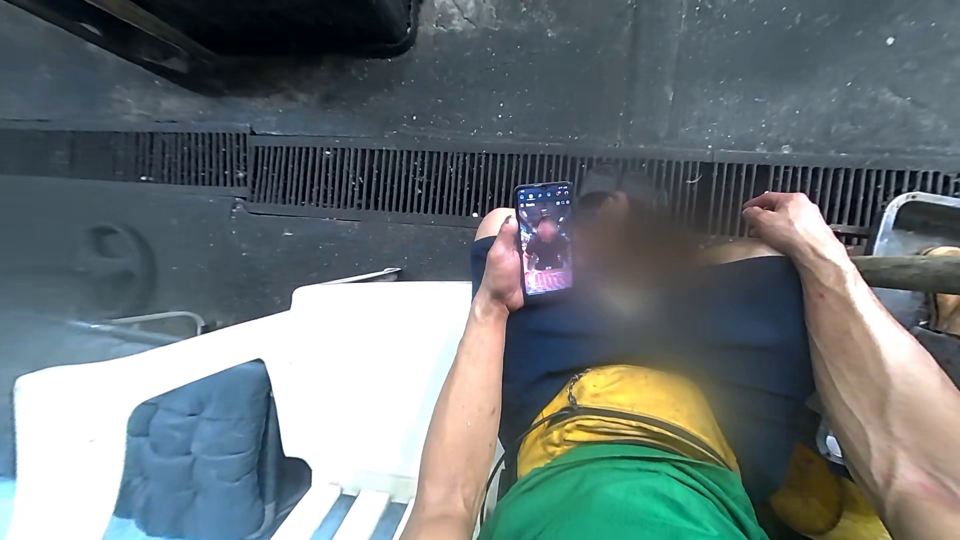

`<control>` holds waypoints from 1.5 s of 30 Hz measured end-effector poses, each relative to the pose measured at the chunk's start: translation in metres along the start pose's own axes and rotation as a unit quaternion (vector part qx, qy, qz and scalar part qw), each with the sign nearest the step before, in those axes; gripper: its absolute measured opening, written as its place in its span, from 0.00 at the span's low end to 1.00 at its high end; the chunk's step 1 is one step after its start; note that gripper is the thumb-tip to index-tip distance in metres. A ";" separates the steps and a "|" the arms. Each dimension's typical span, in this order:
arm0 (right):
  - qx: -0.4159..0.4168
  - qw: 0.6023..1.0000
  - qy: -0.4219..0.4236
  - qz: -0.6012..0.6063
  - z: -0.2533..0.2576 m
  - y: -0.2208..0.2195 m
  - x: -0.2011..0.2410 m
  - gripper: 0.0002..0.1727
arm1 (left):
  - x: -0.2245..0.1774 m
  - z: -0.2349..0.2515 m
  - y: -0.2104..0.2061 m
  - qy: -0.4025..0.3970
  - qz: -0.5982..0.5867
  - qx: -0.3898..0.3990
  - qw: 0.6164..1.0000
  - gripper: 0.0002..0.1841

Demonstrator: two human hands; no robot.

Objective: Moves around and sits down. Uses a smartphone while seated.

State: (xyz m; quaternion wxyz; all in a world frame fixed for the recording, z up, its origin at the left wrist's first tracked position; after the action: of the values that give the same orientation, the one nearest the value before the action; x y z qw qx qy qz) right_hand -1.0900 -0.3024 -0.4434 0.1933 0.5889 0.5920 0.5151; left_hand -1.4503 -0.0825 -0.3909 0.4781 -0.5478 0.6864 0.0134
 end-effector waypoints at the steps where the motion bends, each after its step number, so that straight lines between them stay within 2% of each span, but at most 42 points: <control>1: 0.000 1.000 -0.001 0.000 0.000 0.000 -0.001 0.18 | 0.000 0.000 0.000 0.001 -0.002 0.003 1.000 0.36; 38: -0.002 1.000 0.003 0.005 0.002 -0.001 -0.003 0.18 | 0.001 0.004 0.003 0.003 0.008 -0.011 1.000 0.37; 45: -0.024 0.999 0.021 0.024 0.003 -0.006 -0.014 0.18 | 0.002 0.004 0.003 0.008 0.005 -0.006 1.000 0.37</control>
State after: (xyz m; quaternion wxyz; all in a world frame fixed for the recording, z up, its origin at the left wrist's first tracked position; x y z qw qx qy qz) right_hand -1.0871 -0.3124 -0.4547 0.1824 0.5873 0.5687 0.5462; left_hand -1.4504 -0.0805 -0.3959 0.4694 -0.5473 0.6928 0.0151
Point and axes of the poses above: each hand's wrist, its own z-axis towards the middle knuckle, its own y-axis out of the back of the hand, x = y × z, the point moved 3 cm from there along z, towards the middle knuckle, and after that the axes turned 13 degrees about -x, right-handed, at the moved point
